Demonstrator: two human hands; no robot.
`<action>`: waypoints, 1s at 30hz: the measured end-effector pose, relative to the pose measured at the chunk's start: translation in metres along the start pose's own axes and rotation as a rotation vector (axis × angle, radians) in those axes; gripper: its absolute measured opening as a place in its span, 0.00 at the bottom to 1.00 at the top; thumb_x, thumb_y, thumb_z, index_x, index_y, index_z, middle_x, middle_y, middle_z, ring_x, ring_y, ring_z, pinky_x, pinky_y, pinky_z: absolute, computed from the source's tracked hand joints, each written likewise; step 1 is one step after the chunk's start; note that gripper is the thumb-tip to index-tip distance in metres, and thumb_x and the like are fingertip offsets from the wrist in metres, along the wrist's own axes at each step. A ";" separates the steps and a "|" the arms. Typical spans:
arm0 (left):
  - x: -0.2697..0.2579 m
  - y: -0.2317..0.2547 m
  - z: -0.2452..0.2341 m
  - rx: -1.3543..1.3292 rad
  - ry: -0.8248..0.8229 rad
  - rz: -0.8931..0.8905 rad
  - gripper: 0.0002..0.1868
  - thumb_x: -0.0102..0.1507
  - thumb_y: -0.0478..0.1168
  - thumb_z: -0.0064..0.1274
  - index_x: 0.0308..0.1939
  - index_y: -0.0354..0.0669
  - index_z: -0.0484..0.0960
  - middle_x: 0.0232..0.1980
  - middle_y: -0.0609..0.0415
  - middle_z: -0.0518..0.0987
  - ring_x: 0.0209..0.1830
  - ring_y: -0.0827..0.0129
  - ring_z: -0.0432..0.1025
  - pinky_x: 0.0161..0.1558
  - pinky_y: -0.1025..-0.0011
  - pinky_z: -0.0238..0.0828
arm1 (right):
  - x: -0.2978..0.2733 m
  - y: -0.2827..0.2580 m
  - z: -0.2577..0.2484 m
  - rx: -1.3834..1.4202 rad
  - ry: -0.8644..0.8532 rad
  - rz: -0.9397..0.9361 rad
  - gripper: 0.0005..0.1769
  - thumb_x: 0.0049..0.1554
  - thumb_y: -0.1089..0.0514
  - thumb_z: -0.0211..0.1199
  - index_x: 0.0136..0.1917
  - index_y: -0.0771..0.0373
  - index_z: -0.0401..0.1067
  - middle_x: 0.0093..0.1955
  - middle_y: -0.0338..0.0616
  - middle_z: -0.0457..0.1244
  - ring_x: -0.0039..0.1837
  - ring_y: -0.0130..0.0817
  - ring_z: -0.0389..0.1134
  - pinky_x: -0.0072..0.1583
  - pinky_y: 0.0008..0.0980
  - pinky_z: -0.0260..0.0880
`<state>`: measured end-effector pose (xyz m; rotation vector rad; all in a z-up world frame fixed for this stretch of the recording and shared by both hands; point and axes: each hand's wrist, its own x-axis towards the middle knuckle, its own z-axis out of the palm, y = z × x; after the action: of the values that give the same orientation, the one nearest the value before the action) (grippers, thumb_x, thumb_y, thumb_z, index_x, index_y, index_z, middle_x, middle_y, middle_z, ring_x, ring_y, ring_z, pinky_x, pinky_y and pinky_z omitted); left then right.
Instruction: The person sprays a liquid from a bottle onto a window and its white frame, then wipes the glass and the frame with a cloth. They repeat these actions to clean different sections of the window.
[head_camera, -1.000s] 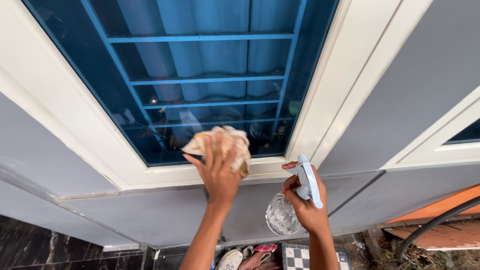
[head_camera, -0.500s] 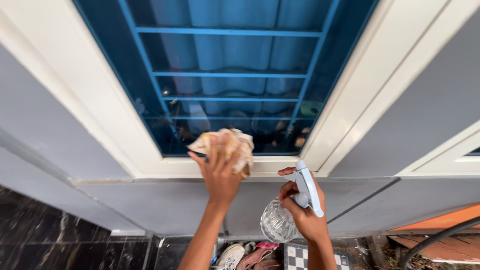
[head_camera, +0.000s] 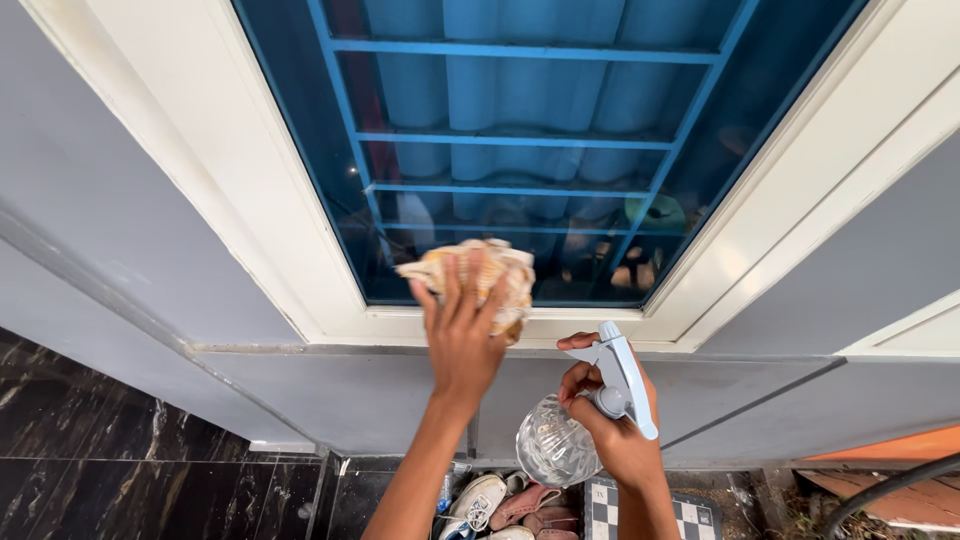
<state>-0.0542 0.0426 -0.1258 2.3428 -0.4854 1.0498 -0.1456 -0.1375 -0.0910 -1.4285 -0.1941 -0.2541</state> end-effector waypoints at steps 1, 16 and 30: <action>0.002 -0.003 -0.005 0.049 0.008 -0.030 0.44 0.47 0.35 0.68 0.68 0.52 0.74 0.78 0.38 0.62 0.81 0.42 0.48 0.74 0.28 0.27 | 0.000 0.001 0.001 0.017 -0.008 -0.007 0.33 0.38 0.78 0.54 0.59 0.72 0.68 0.59 0.55 0.67 0.42 0.34 0.68 0.43 0.33 0.69; -0.021 -0.038 -0.021 0.044 -0.017 -0.113 0.45 0.50 0.28 0.63 0.73 0.51 0.69 0.80 0.35 0.54 0.82 0.34 0.44 0.77 0.40 0.43 | 0.002 0.005 0.044 -0.042 -0.127 0.001 0.32 0.39 0.78 0.58 0.59 0.70 0.68 0.55 0.50 0.68 0.41 0.31 0.68 0.43 0.31 0.70; -0.061 -0.054 -0.023 -0.029 -0.008 -0.190 0.42 0.57 0.27 0.54 0.76 0.40 0.61 0.80 0.28 0.49 0.80 0.28 0.40 0.76 0.39 0.40 | -0.015 0.008 0.095 -0.034 -0.264 0.116 0.29 0.41 0.76 0.56 0.57 0.66 0.70 0.52 0.44 0.68 0.41 0.30 0.68 0.45 0.31 0.70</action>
<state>-0.0785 0.1062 -0.1764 2.3162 -0.2718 0.9393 -0.1558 -0.0411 -0.0896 -1.4989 -0.3226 0.0271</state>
